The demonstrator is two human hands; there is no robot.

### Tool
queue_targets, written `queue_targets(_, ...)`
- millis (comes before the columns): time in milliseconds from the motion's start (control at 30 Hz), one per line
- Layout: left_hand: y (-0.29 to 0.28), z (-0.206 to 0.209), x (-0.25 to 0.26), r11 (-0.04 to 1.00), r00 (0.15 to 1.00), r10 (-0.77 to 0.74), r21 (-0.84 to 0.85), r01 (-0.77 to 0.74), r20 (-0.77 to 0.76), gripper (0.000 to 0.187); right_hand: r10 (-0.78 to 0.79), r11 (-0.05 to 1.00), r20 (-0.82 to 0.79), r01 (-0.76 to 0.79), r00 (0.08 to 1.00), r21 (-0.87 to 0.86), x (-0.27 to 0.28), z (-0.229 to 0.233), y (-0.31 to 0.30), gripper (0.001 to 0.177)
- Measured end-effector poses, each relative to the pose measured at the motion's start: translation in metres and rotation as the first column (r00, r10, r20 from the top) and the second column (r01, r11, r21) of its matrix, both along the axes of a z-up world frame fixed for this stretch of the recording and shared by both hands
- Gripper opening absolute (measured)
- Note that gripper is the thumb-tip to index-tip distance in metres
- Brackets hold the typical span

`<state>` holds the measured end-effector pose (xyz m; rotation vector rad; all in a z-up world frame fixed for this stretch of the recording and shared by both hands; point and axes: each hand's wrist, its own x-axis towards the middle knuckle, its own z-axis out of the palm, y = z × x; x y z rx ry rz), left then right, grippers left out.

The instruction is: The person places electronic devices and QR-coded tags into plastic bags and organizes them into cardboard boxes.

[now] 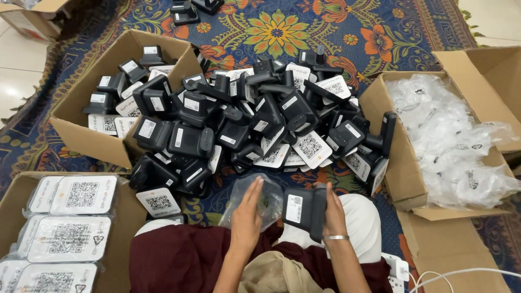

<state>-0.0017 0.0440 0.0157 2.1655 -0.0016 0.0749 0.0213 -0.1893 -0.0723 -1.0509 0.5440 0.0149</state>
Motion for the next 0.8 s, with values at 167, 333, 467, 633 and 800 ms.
queue_targets(167, -0.003, -0.019, 0.001, 0.983, 0.983, -0.036, -0.172, 0.068, 0.182, 0.073, 0.010, 0.989, 0.024, -0.013, 1.000, 0.150, 0.008, -0.051, 0.009, 0.047)
queue_targets(333, 0.010, -0.036, 0.003, 0.952, 0.985, 0.015, -0.304, 0.037, 0.170, 0.058, 0.109, 0.993, -0.146, -0.102, 0.983, 0.056, -0.008, -0.073, 0.017, 0.057)
queue_targets(467, 0.015, -0.051, -0.001, 0.983, 0.992, 0.047, -0.181, -0.025, 0.121, 0.060, 0.315, 0.949, -0.153, -0.314, 0.937, 0.031, -0.019, -0.049, 0.017, 0.050)
queue_targets(633, 0.005, -0.049, -0.007, 0.999, 0.996, 0.038, 0.031, -0.041, 0.084, 0.067, 0.520, 0.842, -0.194, -0.538, 0.832, -0.051, -0.019, -0.019, 0.009, 0.043)
queue_targets(800, -0.016, -0.036, -0.008, 0.992, 0.995, -0.094, 0.086, 0.091, 0.027, 0.081, 0.577, 0.805, -0.117, -0.587, 0.809, -0.085, -0.021, -0.006, 0.015, 0.042)
